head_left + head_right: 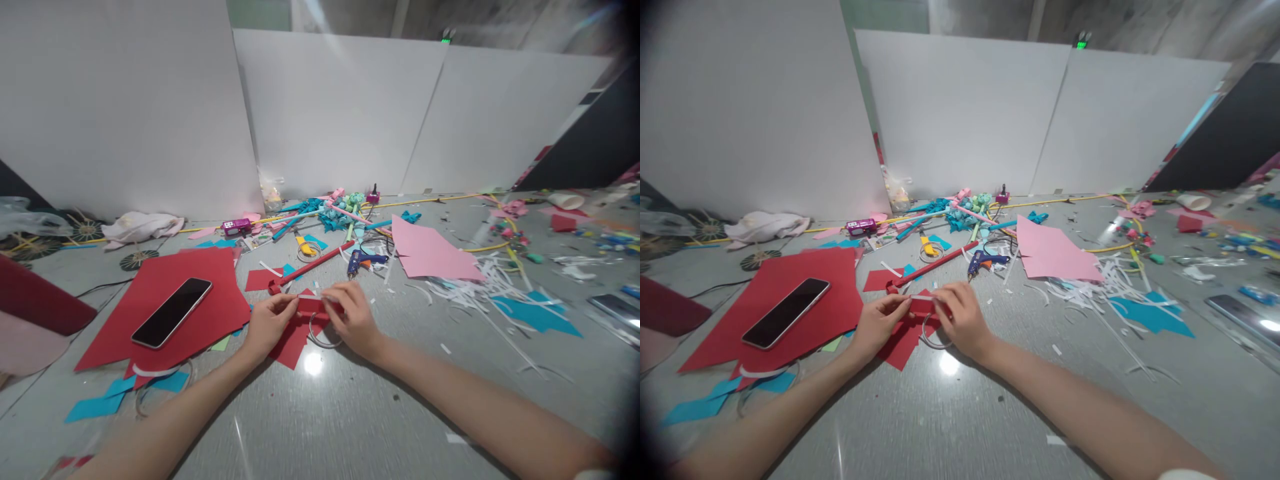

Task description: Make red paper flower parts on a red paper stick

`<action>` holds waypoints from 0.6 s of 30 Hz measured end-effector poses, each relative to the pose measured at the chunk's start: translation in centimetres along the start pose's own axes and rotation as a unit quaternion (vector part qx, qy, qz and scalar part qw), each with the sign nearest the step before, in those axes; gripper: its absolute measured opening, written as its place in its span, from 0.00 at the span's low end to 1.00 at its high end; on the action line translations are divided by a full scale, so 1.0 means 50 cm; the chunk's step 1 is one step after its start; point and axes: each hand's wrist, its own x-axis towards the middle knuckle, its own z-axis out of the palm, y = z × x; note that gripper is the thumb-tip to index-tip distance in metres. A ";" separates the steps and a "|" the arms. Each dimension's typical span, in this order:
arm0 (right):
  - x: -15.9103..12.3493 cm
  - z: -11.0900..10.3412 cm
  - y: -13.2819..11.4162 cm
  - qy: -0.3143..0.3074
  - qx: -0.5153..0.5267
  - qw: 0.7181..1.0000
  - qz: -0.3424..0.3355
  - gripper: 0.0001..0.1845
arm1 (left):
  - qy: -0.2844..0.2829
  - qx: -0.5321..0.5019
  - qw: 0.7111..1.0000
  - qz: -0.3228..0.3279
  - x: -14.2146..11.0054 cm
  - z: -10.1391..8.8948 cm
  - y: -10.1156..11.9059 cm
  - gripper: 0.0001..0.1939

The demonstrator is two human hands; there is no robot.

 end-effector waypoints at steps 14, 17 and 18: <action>-0.008 0.006 -0.012 -0.121 0.007 0.988 -0.092 0.21 | 0.002 -0.057 0.998 -0.025 -0.031 0.029 0.030 0.16; -0.014 0.012 -0.005 -0.114 0.027 0.990 -0.077 0.20 | 0.011 -0.053 0.998 -0.020 -0.040 0.035 0.034 0.16; -0.016 0.013 -0.004 -0.112 0.033 0.991 -0.071 0.19 | 0.013 -0.049 0.999 -0.017 -0.042 0.036 0.033 0.16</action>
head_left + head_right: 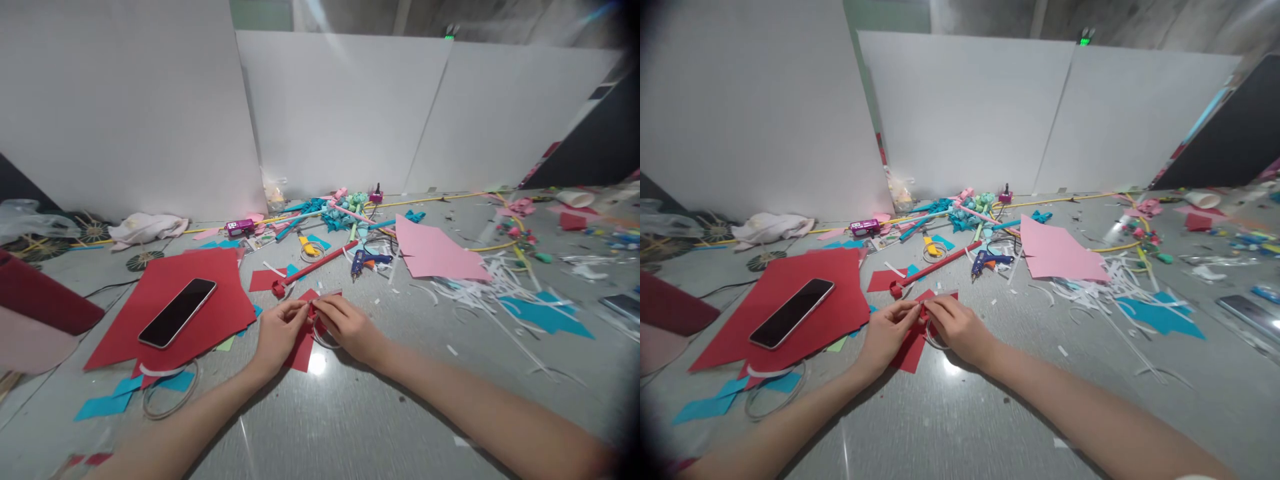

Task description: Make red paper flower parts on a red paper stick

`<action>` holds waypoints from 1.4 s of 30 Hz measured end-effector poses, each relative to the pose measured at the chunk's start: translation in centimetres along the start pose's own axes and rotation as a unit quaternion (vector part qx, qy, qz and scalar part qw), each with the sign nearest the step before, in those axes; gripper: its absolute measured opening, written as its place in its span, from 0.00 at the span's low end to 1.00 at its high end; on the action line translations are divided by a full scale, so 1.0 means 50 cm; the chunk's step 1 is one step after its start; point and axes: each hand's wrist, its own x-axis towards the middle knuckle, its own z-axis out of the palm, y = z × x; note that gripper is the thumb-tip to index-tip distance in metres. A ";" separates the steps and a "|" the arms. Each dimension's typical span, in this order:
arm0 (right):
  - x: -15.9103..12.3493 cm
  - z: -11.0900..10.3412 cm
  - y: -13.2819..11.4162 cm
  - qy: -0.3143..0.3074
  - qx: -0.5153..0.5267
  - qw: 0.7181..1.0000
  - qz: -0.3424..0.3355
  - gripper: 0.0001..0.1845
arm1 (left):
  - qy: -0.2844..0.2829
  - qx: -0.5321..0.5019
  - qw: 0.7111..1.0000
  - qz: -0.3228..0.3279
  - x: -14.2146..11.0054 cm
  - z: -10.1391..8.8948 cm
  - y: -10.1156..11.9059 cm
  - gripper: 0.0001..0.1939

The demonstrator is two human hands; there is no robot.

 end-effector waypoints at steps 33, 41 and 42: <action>0.007 -0.011 -0.003 -0.007 0.053 0.998 0.023 0.11 | -0.013 0.149 0.984 0.100 -0.011 -0.001 -0.005 0.09; 0.006 -0.010 0.001 -0.008 0.056 0.998 0.022 0.11 | -0.016 0.160 0.980 0.117 -0.011 -0.002 -0.006 0.09; 0.006 -0.010 0.001 -0.009 0.056 0.998 0.022 0.11 | -0.017 0.164 0.979 0.118 -0.011 -0.002 -0.005 0.09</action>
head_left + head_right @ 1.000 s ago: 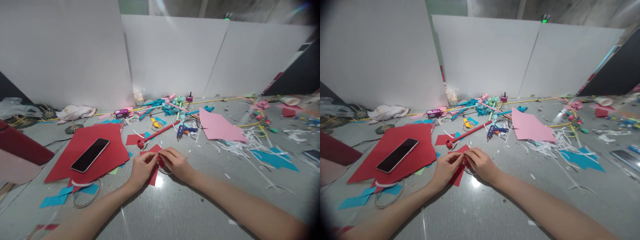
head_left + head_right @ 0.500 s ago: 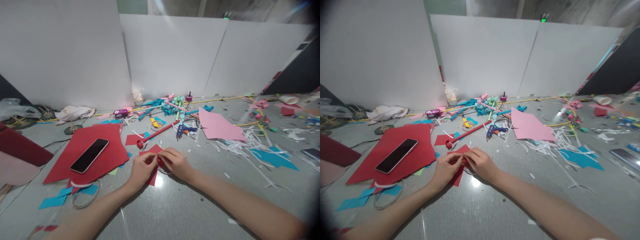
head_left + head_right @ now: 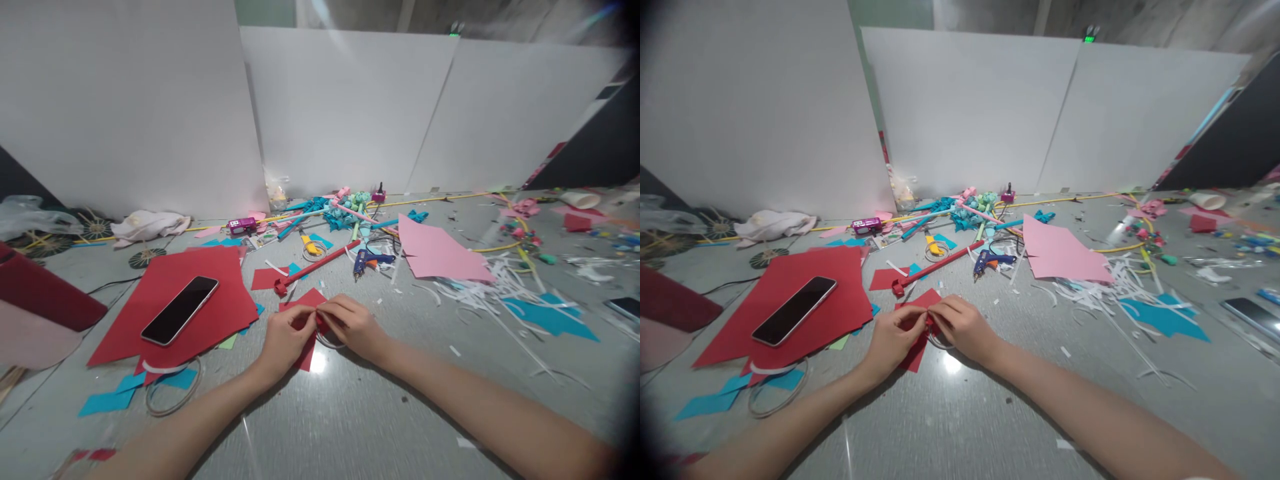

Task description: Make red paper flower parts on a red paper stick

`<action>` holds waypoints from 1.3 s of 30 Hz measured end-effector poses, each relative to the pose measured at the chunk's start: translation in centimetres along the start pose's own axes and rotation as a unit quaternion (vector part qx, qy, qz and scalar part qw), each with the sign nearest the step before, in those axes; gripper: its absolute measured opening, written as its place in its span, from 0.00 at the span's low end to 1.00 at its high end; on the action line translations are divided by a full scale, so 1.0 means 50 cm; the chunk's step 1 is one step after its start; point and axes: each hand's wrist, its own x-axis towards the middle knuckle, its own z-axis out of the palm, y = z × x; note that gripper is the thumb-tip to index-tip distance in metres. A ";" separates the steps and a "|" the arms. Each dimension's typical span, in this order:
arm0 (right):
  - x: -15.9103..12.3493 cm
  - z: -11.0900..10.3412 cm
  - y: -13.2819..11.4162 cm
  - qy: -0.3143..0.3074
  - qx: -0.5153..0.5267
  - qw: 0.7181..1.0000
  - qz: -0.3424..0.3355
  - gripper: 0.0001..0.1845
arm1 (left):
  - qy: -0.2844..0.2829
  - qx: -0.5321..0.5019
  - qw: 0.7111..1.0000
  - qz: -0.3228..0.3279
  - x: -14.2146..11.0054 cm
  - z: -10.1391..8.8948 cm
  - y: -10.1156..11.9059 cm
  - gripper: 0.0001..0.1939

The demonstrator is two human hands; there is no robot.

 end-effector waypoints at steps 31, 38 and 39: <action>-0.010 0.000 -0.010 0.034 -0.063 0.996 -0.054 0.09 | 0.028 0.016 0.999 0.003 -0.004 0.001 0.004 0.08; -0.007 0.005 -0.009 0.039 -0.070 0.995 -0.059 0.09 | 0.023 0.035 0.999 0.029 -0.009 0.002 0.005 0.08; -0.006 0.005 -0.008 0.038 -0.071 0.995 -0.056 0.08 | 0.023 0.040 0.998 0.034 -0.010 0.002 0.004 0.07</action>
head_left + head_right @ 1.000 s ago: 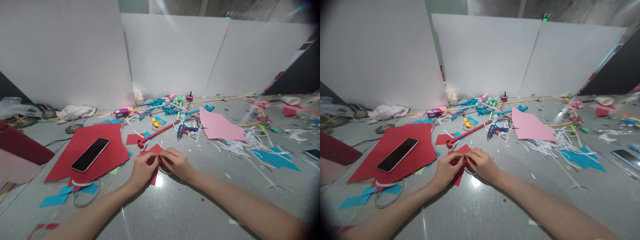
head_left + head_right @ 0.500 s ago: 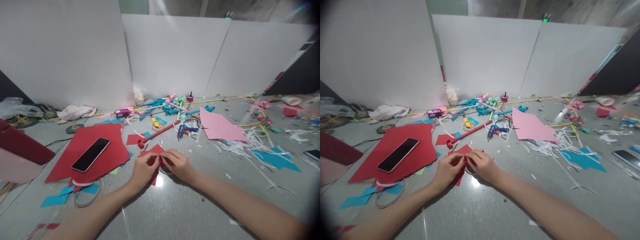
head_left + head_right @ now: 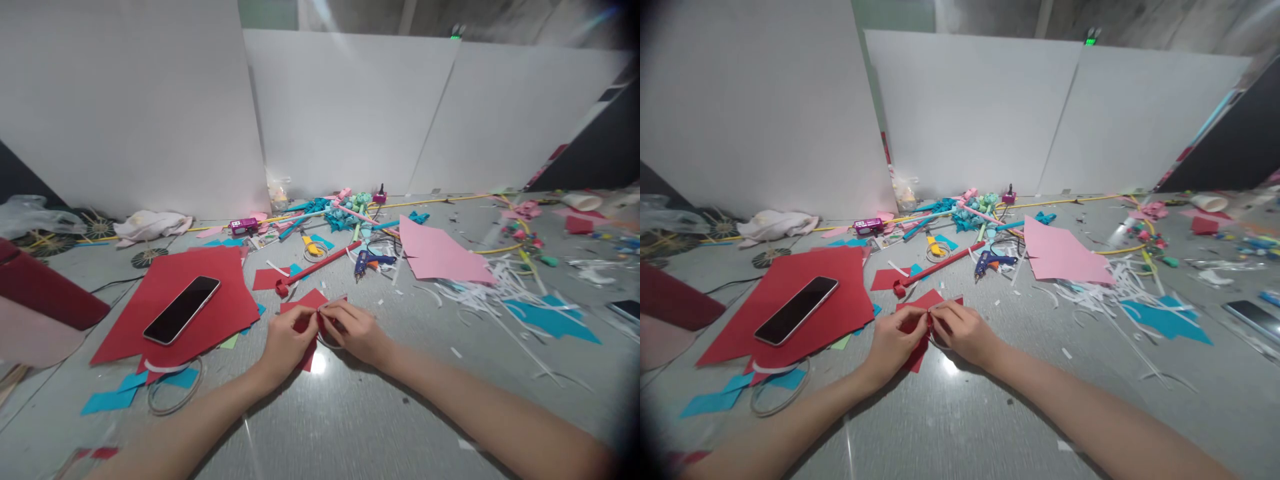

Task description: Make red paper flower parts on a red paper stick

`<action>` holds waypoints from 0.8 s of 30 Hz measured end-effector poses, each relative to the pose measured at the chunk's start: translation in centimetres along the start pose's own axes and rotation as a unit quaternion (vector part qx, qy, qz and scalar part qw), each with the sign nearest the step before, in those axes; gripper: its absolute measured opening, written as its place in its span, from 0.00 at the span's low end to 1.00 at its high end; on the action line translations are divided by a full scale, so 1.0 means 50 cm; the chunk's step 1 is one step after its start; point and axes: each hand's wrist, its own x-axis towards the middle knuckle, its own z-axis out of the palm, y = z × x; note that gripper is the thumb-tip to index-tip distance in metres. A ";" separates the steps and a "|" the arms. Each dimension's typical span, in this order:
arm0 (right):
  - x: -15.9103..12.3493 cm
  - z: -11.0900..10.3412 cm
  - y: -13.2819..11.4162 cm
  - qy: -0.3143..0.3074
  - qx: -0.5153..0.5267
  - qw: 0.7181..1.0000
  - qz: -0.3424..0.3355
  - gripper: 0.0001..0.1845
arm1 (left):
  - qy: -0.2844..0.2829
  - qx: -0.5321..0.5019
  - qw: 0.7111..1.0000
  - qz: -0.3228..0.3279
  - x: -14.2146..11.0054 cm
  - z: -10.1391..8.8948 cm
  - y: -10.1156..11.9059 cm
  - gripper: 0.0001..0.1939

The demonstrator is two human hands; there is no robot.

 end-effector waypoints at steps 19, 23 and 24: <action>0.001 -0.003 0.000 -0.037 0.031 0.998 0.035 0.05 | -0.017 0.023 0.999 0.037 -0.005 0.005 -0.013 0.07; 0.000 -0.003 0.001 -0.040 0.050 0.996 0.059 0.06 | -0.020 0.006 1.000 0.007 -0.004 0.002 -0.004 0.07; 0.000 -0.003 0.002 -0.040 0.051 0.996 0.060 0.07 | -0.020 0.000 1.000 -0.002 -0.003 0.001 -0.001 0.07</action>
